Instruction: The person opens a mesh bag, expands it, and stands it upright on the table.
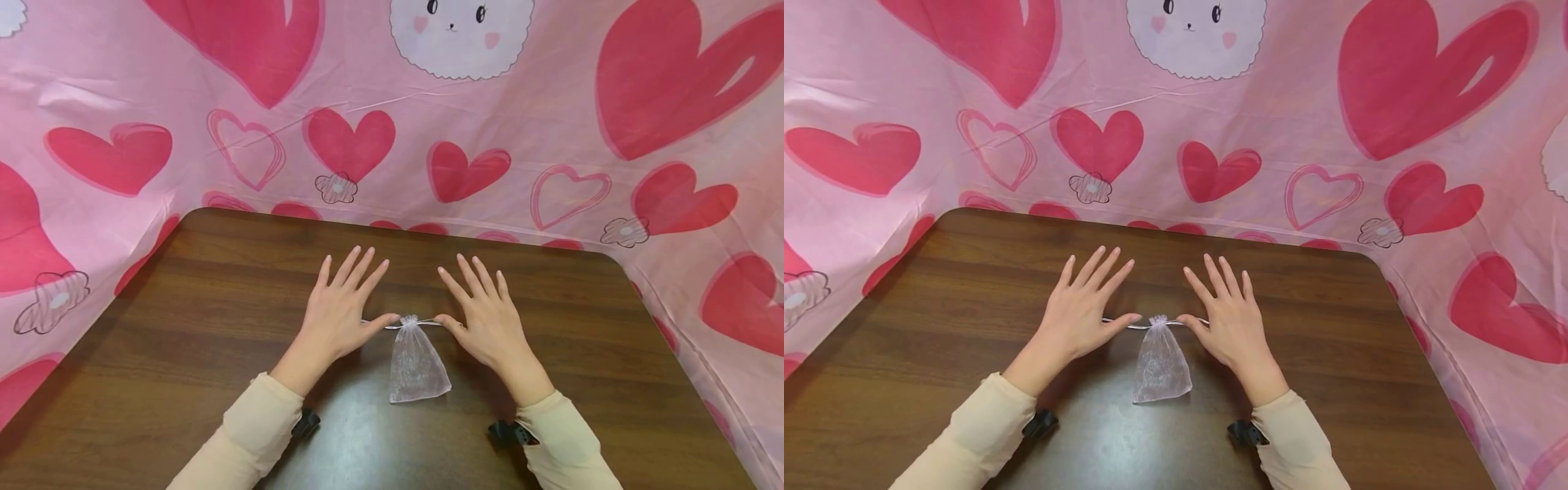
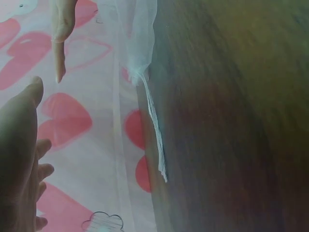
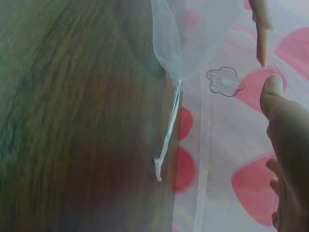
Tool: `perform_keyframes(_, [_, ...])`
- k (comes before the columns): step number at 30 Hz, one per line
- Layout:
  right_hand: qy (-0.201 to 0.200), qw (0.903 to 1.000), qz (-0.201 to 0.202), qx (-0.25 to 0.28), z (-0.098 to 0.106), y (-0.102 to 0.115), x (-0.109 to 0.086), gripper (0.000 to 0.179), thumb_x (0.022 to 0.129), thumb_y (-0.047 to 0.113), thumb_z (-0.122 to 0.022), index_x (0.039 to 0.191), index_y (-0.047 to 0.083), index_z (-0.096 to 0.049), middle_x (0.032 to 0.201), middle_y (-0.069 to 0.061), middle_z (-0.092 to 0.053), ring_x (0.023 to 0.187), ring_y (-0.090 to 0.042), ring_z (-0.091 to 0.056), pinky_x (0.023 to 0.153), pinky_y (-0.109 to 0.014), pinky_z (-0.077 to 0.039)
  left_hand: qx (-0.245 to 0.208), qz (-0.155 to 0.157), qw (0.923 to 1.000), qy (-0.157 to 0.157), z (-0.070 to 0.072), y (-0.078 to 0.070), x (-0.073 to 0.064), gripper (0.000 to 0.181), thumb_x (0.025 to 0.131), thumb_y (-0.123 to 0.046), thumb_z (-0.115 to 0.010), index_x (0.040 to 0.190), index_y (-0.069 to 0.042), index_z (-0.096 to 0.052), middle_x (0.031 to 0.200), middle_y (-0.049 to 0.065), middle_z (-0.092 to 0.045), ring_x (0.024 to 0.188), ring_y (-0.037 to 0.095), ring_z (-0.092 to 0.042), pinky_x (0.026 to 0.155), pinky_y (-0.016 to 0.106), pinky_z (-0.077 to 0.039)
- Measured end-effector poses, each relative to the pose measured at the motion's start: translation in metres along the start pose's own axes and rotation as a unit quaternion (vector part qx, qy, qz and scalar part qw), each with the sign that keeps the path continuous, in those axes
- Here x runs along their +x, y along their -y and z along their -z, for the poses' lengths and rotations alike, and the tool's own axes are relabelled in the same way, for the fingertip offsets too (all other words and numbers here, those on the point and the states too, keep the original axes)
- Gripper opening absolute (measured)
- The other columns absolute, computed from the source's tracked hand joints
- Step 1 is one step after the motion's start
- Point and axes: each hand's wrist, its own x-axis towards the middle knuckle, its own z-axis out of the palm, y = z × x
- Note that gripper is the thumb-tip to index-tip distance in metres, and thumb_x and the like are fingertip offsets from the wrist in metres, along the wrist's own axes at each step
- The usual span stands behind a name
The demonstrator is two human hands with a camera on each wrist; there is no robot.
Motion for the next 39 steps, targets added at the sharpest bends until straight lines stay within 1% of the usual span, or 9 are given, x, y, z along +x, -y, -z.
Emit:
perform_keyframes(5, [0.007, 1.0, 0.003, 0.002, -0.004, 0.001, 0.003, 0.078, 0.09, 0.06, -0.058, 0.156, 0.027, -0.032, 0.163, -0.009, -0.02, 0.151, -0.029, -0.009, 0.115, -0.06, -0.012, 0.0, -0.001, 0.9999, 0.011, -0.003, -0.004, 0.005, 0.086, 0.088, -0.076, -0.046, 0.156, -0.027, -0.031, 0.164, 0.001, -0.019, 0.151, 0.022, -0.009, 0.117, 0.053, -0.002])
perform_keyframes(9, [0.018, 0.9998, 0.003, 0.013, -0.006, 0.002, 0.007, 0.077, 0.092, 0.059, -0.058, 0.156, 0.026, -0.032, 0.163, -0.009, -0.021, 0.15, -0.029, -0.011, 0.115, -0.06, -0.012, 0.004, -0.003, 0.9996, 0.026, -0.005, -0.007, 0.009, 0.086, 0.088, -0.077, -0.043, 0.157, -0.028, -0.028, 0.164, 0.001, -0.018, 0.151, 0.021, -0.007, 0.117, 0.053, 0.0])
perform_keyframes(14, [0.04, 0.9989, 0.003, 0.026, -0.01, 0.002, 0.01, 0.074, 0.094, 0.058, -0.055, 0.156, 0.025, -0.032, 0.163, -0.008, -0.021, 0.15, -0.029, -0.012, 0.116, -0.057, -0.011, 0.015, -0.015, 0.9992, 0.034, -0.009, -0.008, 0.014, 0.086, 0.088, -0.077, -0.043, 0.157, -0.026, -0.029, 0.163, 0.002, -0.021, 0.151, 0.021, -0.008, 0.117, 0.053, -0.002])
perform_keyframes(18, [0.049, 0.9982, 0.007, 0.033, -0.012, 0.004, 0.014, 0.071, 0.096, 0.056, -0.054, 0.156, 0.024, -0.033, 0.162, -0.008, -0.024, 0.15, -0.028, -0.015, 0.116, -0.057, -0.013, 0.021, -0.025, 0.9986, 0.042, -0.012, -0.007, 0.017, 0.086, 0.088, -0.076, -0.045, 0.156, -0.025, -0.031, 0.163, 0.002, -0.022, 0.151, 0.021, -0.008, 0.118, 0.053, -0.002])
perform_keyframes(22, [0.053, 0.9972, 0.016, 0.05, -0.013, 0.005, 0.016, 0.069, 0.095, 0.052, -0.058, 0.154, 0.021, -0.038, 0.16, -0.011, -0.03, 0.148, -0.029, -0.02, 0.115, -0.058, -0.016, 0.021, -0.039, 0.9974, 0.057, -0.016, -0.008, 0.021, 0.085, 0.089, -0.076, -0.045, 0.156, -0.025, -0.033, 0.162, 0.002, -0.024, 0.151, 0.022, -0.01, 0.117, 0.054, -0.004])
perform_keyframes(27, [0.064, 0.9958, 0.019, 0.063, -0.015, 0.005, 0.017, 0.069, 0.094, 0.051, -0.062, 0.151, 0.019, -0.042, 0.157, -0.012, -0.035, 0.146, -0.031, -0.027, 0.114, -0.058, -0.02, -0.004, -0.042, 0.997, 0.065, -0.02, -0.008, 0.024, 0.083, 0.089, -0.074, -0.047, 0.154, -0.024, -0.036, 0.161, 0.003, -0.029, 0.15, 0.023, -0.014, 0.117, 0.054, -0.008])
perform_keyframes(32, [0.074, 0.9935, 0.024, 0.083, -0.018, 0.005, 0.018, 0.067, 0.092, 0.047, -0.066, 0.148, 0.015, -0.047, 0.153, -0.014, -0.04, 0.141, -0.034, -0.036, 0.11, -0.058, -0.028, -0.048, -0.03, 0.995, 0.082, -0.025, -0.006, 0.026, 0.081, 0.089, -0.072, -0.052, 0.153, -0.024, -0.04, 0.158, 0.002, -0.034, 0.15, 0.022, -0.016, 0.117, 0.053, -0.01])
perform_keyframes(35, [0.075, 0.9926, 0.027, 0.092, -0.02, 0.006, 0.019, 0.065, 0.091, 0.043, -0.07, 0.145, 0.014, -0.051, 0.151, -0.015, -0.044, 0.136, -0.035, -0.042, 0.108, -0.058, -0.032, -0.069, -0.019, 0.9928, 0.096, -0.028, -0.006, 0.026, 0.079, 0.088, -0.071, -0.054, 0.15, -0.024, -0.044, 0.153, 0.001, -0.042, 0.149, 0.022, -0.02, 0.117, 0.052, -0.015])
perform_keyframes(39, [0.073, 0.9916, 0.027, 0.103, -0.022, 0.007, 0.019, 0.06, 0.09, 0.039, -0.073, 0.141, 0.013, -0.056, 0.146, -0.014, -0.049, 0.13, -0.035, -0.049, 0.106, -0.057, -0.036, -0.093, -0.007, 0.9892, 0.113, -0.03, -0.007, 0.027, 0.076, 0.085, -0.071, -0.058, 0.143, -0.023, -0.053, 0.141, 0.002, -0.054, 0.144, 0.023, -0.031, 0.114, 0.048, -0.024])
